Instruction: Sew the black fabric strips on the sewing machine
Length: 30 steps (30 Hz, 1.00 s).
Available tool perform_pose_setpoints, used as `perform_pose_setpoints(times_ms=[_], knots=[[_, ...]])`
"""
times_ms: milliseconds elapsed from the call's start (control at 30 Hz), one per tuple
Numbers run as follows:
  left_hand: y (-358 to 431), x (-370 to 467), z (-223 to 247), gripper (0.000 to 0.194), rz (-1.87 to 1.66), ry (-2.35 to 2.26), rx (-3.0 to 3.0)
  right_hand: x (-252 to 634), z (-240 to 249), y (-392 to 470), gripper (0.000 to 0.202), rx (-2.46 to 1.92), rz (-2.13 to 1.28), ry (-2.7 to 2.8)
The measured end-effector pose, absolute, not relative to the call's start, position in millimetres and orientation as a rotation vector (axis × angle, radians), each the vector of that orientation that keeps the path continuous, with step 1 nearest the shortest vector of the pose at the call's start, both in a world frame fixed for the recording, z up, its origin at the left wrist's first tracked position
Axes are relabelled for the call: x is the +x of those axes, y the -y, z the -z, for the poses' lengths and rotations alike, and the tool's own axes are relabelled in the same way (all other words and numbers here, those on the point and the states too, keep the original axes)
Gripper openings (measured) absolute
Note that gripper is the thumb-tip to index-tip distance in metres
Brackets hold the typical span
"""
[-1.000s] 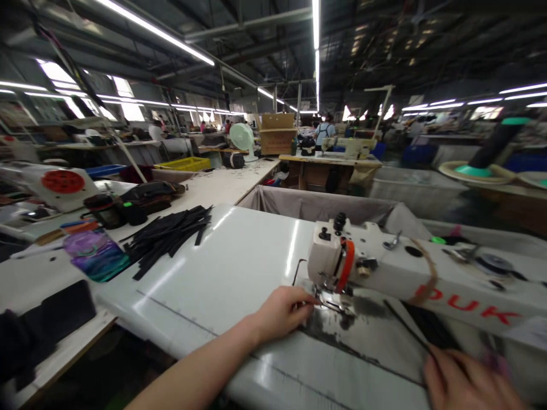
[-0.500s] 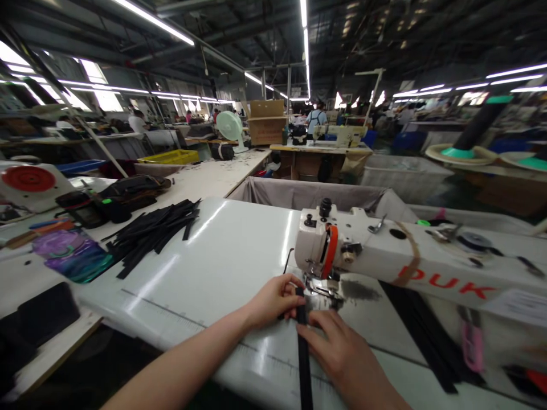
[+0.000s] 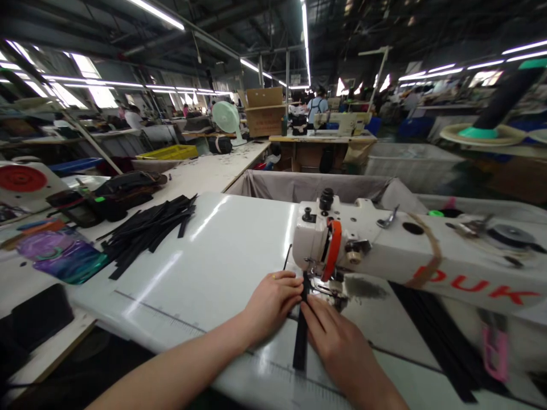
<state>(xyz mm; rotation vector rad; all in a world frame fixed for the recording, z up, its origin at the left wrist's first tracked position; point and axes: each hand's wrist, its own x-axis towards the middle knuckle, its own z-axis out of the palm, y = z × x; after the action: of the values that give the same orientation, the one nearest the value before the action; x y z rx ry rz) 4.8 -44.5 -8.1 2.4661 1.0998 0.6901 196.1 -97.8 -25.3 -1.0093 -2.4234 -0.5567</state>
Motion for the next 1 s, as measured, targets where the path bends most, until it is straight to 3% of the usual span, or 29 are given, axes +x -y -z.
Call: perform_pose_setpoints(times_ms=[300, 1000], knots=[[36.5, 4.8, 12.9, 0.016, -0.724, -1.014, 2.517, 187.7, 24.8, 98.1, 0.043, -1.132, 0.610, 2.407], [40.1, 20.5, 15.7, 0.018, -0.736, -1.118, 2.567, 188.7, 12.9, 97.3, 0.029, -1.129, 0.329, 2.313]])
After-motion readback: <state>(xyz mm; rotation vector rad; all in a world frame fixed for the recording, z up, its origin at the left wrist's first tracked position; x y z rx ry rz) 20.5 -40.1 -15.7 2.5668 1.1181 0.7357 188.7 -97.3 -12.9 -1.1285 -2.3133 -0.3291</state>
